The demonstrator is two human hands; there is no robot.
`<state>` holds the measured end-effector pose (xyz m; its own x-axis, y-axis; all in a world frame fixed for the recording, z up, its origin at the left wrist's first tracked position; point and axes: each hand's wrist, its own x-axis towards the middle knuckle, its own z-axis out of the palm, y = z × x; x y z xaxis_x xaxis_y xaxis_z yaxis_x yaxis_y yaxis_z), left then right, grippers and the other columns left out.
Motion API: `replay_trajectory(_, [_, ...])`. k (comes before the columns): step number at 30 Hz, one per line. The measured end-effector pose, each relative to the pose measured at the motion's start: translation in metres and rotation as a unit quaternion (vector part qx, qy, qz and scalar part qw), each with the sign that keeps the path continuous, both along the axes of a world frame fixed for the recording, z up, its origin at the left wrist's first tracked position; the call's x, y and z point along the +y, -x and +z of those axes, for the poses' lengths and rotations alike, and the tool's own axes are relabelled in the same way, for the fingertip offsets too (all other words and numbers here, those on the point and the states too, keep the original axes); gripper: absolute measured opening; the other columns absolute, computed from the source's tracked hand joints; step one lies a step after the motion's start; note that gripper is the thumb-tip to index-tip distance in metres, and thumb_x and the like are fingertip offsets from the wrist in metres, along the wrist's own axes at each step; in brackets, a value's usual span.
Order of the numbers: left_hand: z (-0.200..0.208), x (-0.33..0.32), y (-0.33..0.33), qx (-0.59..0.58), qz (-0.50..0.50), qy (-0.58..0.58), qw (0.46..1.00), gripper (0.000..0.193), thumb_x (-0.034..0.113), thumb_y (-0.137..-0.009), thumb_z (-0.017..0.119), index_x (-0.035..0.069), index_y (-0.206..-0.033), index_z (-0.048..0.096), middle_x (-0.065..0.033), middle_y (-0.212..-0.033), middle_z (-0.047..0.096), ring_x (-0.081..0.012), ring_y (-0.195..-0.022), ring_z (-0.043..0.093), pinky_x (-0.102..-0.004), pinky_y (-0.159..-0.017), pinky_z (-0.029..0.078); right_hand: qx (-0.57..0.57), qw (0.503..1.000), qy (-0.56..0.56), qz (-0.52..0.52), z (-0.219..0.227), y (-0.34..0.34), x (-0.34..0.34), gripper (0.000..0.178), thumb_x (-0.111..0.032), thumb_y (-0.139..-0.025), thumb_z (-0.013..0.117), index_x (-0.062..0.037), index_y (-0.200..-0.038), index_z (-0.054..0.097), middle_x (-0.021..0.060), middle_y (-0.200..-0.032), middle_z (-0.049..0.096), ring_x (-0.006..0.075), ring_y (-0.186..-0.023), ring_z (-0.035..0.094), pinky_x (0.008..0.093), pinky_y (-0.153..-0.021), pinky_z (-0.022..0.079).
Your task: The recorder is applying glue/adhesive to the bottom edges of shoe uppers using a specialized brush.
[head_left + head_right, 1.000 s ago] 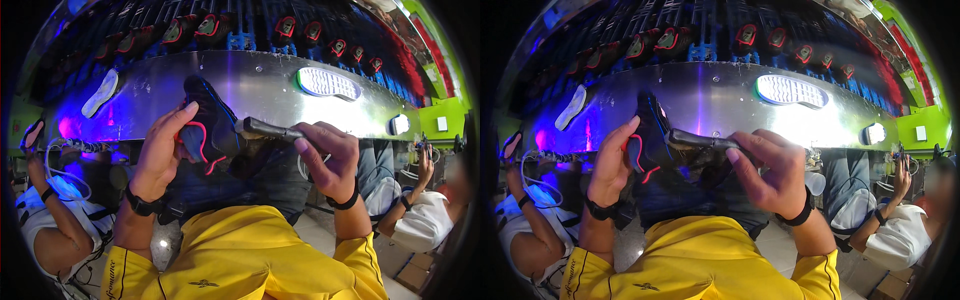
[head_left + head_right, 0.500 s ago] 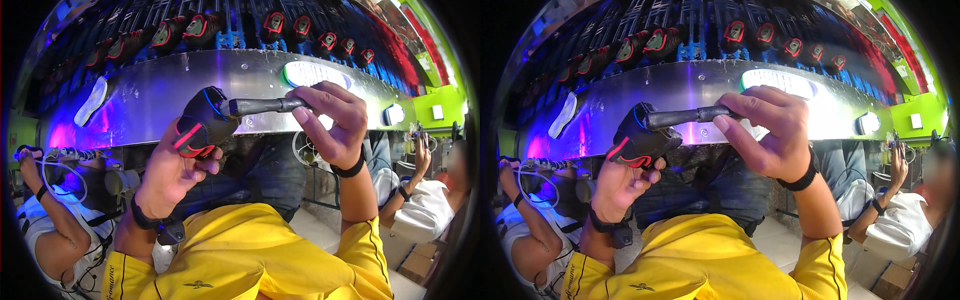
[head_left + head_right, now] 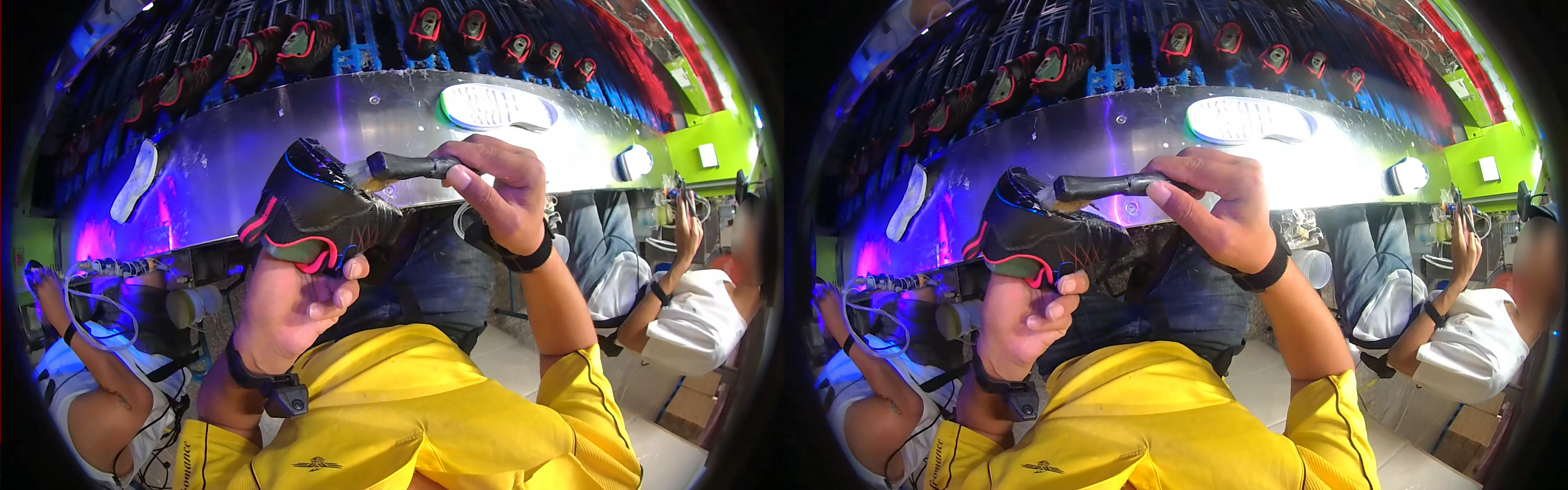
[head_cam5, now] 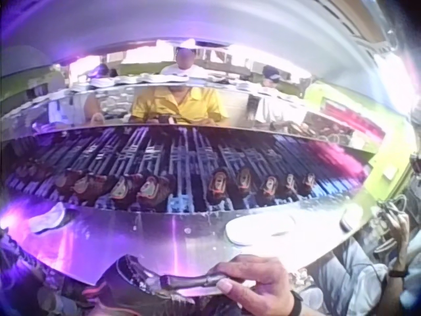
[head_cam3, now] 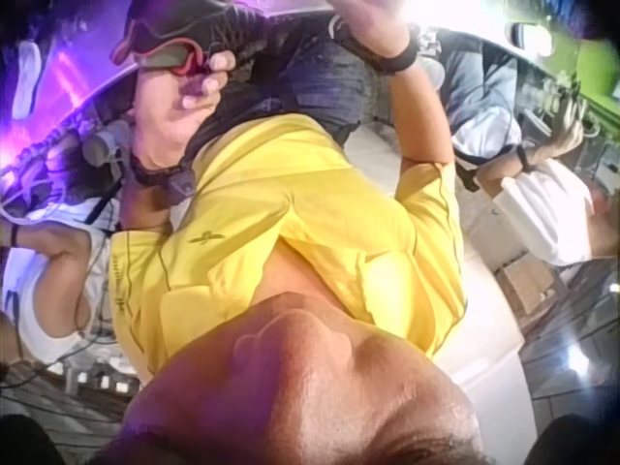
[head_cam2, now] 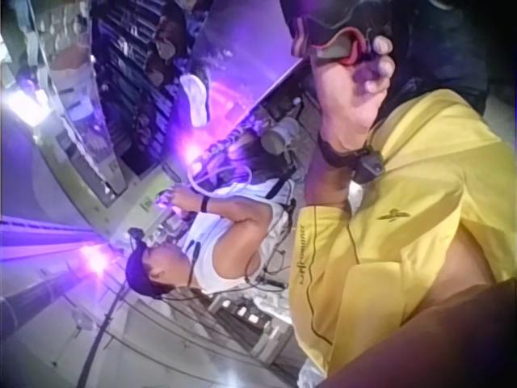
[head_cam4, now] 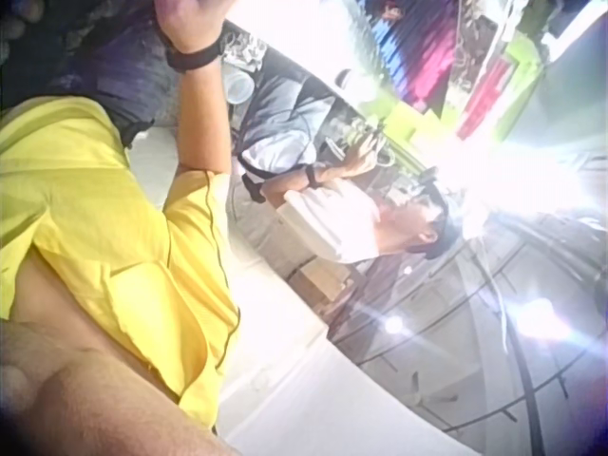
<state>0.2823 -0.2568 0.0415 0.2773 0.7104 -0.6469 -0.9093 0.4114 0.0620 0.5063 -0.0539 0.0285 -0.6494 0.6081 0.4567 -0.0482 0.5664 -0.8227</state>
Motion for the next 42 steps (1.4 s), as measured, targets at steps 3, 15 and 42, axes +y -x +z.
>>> replay_trajectory(3, [-0.003,-0.001,0.0,-0.02,0.004,-0.013,1.0,0.046,0.049,-0.111,0.048,0.007,-0.126,0.059,-0.0148,-0.097,0.063,-0.0201,-0.071,0.065,-0.0212,-0.044,0.045,0.001,1.0,0.012,-0.004,-0.008,-0.001,-0.004,0.024,-0.015,-0.094,0.08,0.0052,-0.107,0.08,0.0132,-0.078,0.071,0.0208,-0.068,0.067,0.0313,-0.066,0.051])
replay_trajectory(15, [-0.016,-0.003,0.0,-0.002,0.051,-0.061,0.997,0.053,0.047,-0.111,0.049,0.0,-0.132,0.061,-0.022,-0.103,0.068,-0.0246,-0.073,0.068,-0.0288,-0.054,0.052,-0.089,0.989,0.083,-0.08,-0.022,-0.011,-0.017,0.023,-0.013,-0.095,0.08,0.0054,-0.108,0.079,0.0137,-0.082,0.072,0.0208,-0.072,0.067,0.0327,-0.069,0.051])
replay_trajectory(42, [-0.109,0.384,0.111,0.93,-0.168,-0.19,0.267,0.047,0.032,-0.074,0.089,0.021,-0.119,0.079,-0.0156,-0.107,0.079,-0.0359,-0.103,0.076,-0.0479,-0.092,0.061,-0.018,0.894,0.368,-0.256,0.01,-0.023,-0.038,0.031,-0.015,-0.108,0.064,0.0087,-0.124,0.073,-0.001,-0.089,0.069,0.0041,-0.079,0.052,0.0207,-0.071,0.039])
